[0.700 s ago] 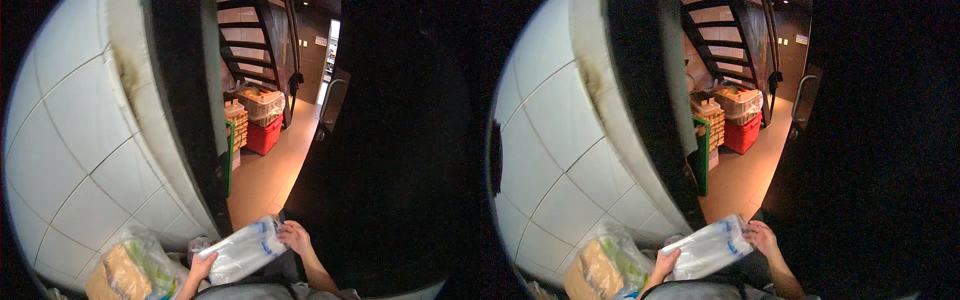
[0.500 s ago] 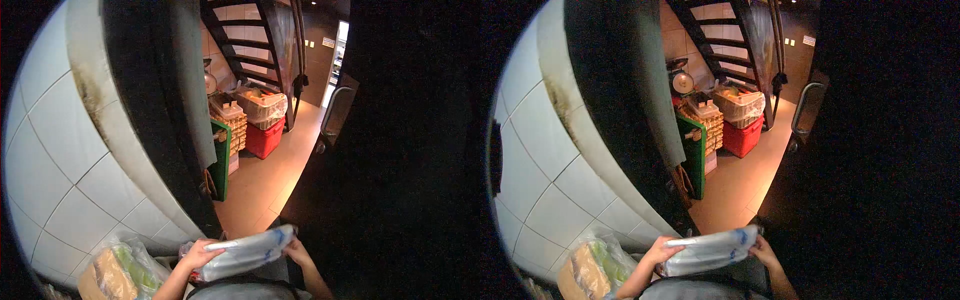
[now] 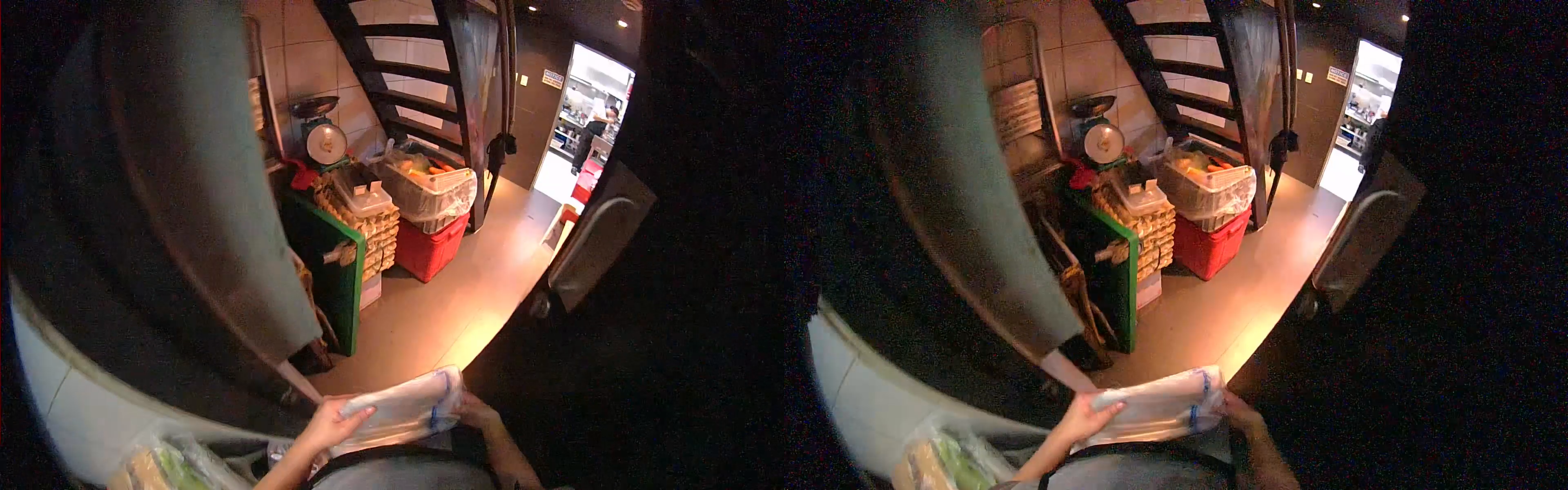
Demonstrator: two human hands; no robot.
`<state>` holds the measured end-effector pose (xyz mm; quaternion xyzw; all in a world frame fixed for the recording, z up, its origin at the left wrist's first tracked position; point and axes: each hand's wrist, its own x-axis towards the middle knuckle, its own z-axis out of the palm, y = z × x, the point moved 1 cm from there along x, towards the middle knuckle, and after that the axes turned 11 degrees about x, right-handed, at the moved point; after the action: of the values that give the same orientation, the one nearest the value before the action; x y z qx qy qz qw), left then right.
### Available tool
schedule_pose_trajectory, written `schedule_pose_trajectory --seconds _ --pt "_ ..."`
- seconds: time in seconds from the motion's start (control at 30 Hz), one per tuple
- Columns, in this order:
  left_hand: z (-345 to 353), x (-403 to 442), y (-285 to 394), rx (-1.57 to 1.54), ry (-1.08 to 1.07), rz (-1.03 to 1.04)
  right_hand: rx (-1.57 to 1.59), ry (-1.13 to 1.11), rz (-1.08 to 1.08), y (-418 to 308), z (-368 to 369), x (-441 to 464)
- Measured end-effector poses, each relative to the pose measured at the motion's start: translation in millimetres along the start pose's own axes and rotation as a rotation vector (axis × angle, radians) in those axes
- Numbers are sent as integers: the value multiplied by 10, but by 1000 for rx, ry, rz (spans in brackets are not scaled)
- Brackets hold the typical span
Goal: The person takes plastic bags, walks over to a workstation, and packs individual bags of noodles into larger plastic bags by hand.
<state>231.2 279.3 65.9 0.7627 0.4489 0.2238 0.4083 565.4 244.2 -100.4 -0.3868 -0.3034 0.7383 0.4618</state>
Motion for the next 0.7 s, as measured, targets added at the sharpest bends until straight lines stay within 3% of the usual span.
schedule_pose_trajectory --seconds 0.03,0.1,0.13,0.17,0.2,0.27,0.37,0.47,0.57,0.6,0.67,0.7 --pt "32 238 -67 26 22 98 -206 21 17 -175 -35 261" --pt "41 736 -146 109 21 281 -179 -70 -86 85 -766 1129" --pt "70 959 -205 186 147 388 -166 -111 -144 109 -1044 1490" --pt "38 1153 -215 164 147 384 -112 -54 -138 -76 -983 1701" --pt "18 1325 -245 139 142 378 -138 -56 147 -251 -1123 1942" --pt "58 1659 -502 70 137 317 40 -97 -25 -438 -1148 2328" --pt "165 1917 -946 -118 124 106 123 -148 57 -1278 -552 2400" --pt "86 2172 -1712 -327 5 3 145 -257 233 -1245 -777 2968" --pt "-313 2592 -579 -117 209 62 33 -316 404 -1283 -1062 3681" --pt "-319 2740 -826 45 254 106 -26 -327 453 -1336 -1110 3903" --pt "-450 3129 -817 84 334 182 102 -445 401 -1709 -1082 4251" --pt "-505 3294 -826 96 372 111 170 -506 376 -1920 -993 4345"
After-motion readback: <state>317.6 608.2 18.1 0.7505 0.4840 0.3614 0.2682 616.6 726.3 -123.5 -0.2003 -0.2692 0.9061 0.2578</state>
